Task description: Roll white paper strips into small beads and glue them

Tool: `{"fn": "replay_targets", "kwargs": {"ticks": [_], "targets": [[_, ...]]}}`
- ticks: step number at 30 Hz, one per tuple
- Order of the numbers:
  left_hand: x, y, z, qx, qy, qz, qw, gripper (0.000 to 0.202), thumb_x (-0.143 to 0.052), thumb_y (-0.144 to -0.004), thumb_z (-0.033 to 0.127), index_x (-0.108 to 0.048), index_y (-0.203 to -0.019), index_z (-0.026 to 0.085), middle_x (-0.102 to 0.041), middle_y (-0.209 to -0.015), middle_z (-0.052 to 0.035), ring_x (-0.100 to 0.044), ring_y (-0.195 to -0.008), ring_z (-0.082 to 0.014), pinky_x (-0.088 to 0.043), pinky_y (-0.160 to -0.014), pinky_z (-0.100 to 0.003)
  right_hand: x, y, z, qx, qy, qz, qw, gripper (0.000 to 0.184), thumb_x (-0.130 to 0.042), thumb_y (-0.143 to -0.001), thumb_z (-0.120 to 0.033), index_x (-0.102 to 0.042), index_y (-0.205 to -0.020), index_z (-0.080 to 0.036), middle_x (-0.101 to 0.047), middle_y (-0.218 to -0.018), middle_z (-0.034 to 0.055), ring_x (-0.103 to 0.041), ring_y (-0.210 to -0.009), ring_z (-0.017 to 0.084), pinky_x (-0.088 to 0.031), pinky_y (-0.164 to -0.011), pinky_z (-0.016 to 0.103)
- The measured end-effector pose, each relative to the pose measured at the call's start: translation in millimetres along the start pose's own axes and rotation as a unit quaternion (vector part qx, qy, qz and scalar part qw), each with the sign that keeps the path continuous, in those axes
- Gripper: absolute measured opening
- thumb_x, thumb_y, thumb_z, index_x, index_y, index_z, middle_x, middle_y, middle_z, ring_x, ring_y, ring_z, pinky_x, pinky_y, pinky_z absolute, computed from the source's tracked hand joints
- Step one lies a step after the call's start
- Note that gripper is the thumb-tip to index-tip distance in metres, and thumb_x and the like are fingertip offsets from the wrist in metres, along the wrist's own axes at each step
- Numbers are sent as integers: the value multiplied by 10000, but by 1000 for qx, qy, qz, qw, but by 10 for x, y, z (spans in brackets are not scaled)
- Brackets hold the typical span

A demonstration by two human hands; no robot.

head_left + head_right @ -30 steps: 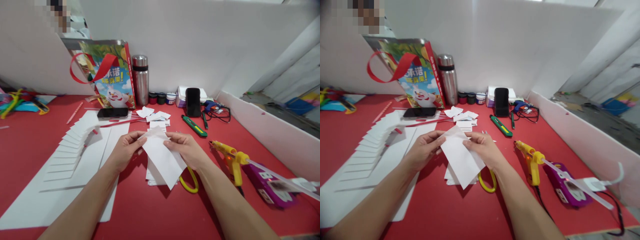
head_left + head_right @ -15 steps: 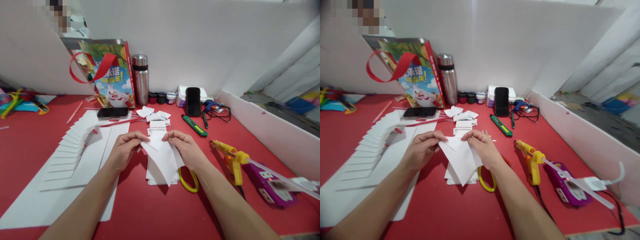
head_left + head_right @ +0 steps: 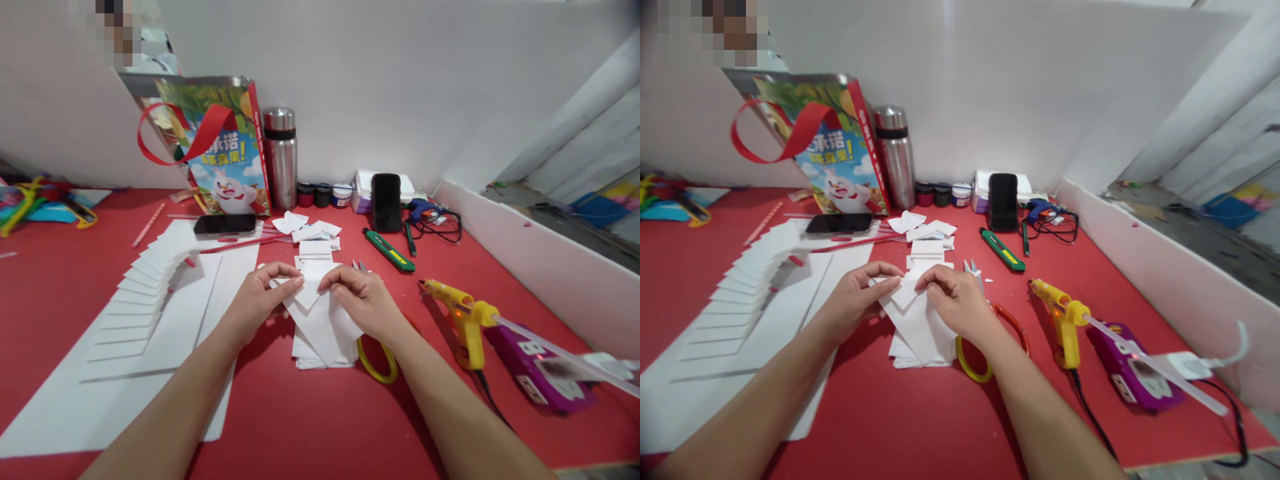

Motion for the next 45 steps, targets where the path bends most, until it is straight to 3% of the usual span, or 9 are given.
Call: {"fn": "replay_targets", "kwargs": {"ticks": [4,7,10,13,18,24,28,36,45], "targets": [[17,-18,-8,-13,-16,-1,1000,361,-767,-783,466,-636,-924,160,-565,-544,39,-474,-389,-71,-328,-377,-171,8,11,-21,15,-2,-21,1000,209,-493,-810,-149,-688,-856,-209,-627,-705,-10,-476,-584,118,-356,-567,255],[16,-12,16,-29,-25,3,999,354,-765,-785,466,-638,-913,161,-568,-525,36,-454,-372,-73,-312,-361,-176,2,11,-5,-11,-82,-28,996,124,-564,-859,-240,-624,-965,-215,-654,-827,6,-532,-653,125,-395,-598,255],[-1,12,42,-43,-55,6,998,333,-749,-803,465,-650,-904,163,-566,-511,37,-441,-358,-70,-308,-354,-177,-54,8,58,-72,-154,-43,985,276,-671,-846,-361,-575,-1069,-231,-650,-804,-3,-555,-659,135,-401,-576,250],[-16,31,55,-55,-73,13,996,319,-745,-806,461,-667,-896,166,-565,-509,39,-434,-346,-68,-297,-344,-181,-117,5,105,-107,-147,-56,982,314,-753,-785,-401,-650,-1019,-219,-647,-731,-5,-575,-652,149,-417,-573,259],[-30,26,66,-45,-54,3,998,315,-768,-790,433,-700,-914,152,-620,-498,10,-505,-351,-98,-327,-349,-193,-83,3,104,-133,-187,-38,973,221,-776,-754,-376,-719,-860,-192,-685,-725,6,-594,-632,140,-443,-580,258],[-53,28,105,-56,-6,-42,998,274,-694,-869,386,-720,-915,118,-698,-536,-60,-619,-422,-142,-463,-428,-218,37,21,84,-165,-231,-53,957,297,-808,-716,-354,-753,-947,-175,-732,-754,25,-627,-599,132,-457,-545,240],[-53,16,70,-51,20,-55,997,264,-733,-843,352,-722,-975,124,-720,-608,-48,-642,-470,-134,-508,-478,-219,34,32,83,-162,-236,-65,956,311,-796,-735,-345,-766,-987,-166,-746,-784,38,-645,-618,134,-464,-539,231],[-31,7,32,-46,38,-52,997,227,-766,-820,310,-728,-969,145,-706,-616,-12,-636,-458,-117,-492,-481,-204,-7,38,71,-166,-235,-64,956,276,-798,-733,-322,-758,-971,-188,-741,-747,22,-637,-587,128,-447,-501,218],[-51,24,74,-90,94,-94,987,188,-690,-855,173,-770,-1021,135,-738,-614,-64,-687,-535,-143,-543,-576,-220,28,29,120,-145,-309,-29,940,235,-809,-684,-248,-820,-914,-205,-769,-794,41,-644,-655,142,-454,-595,255]]}}
Point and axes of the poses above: each hand's wrist, its own y-axis away from the middle knuckle, its own x-axis out of the back of the hand, z = x × y, the point moved 4 cm from there along -y, towards the middle knuckle
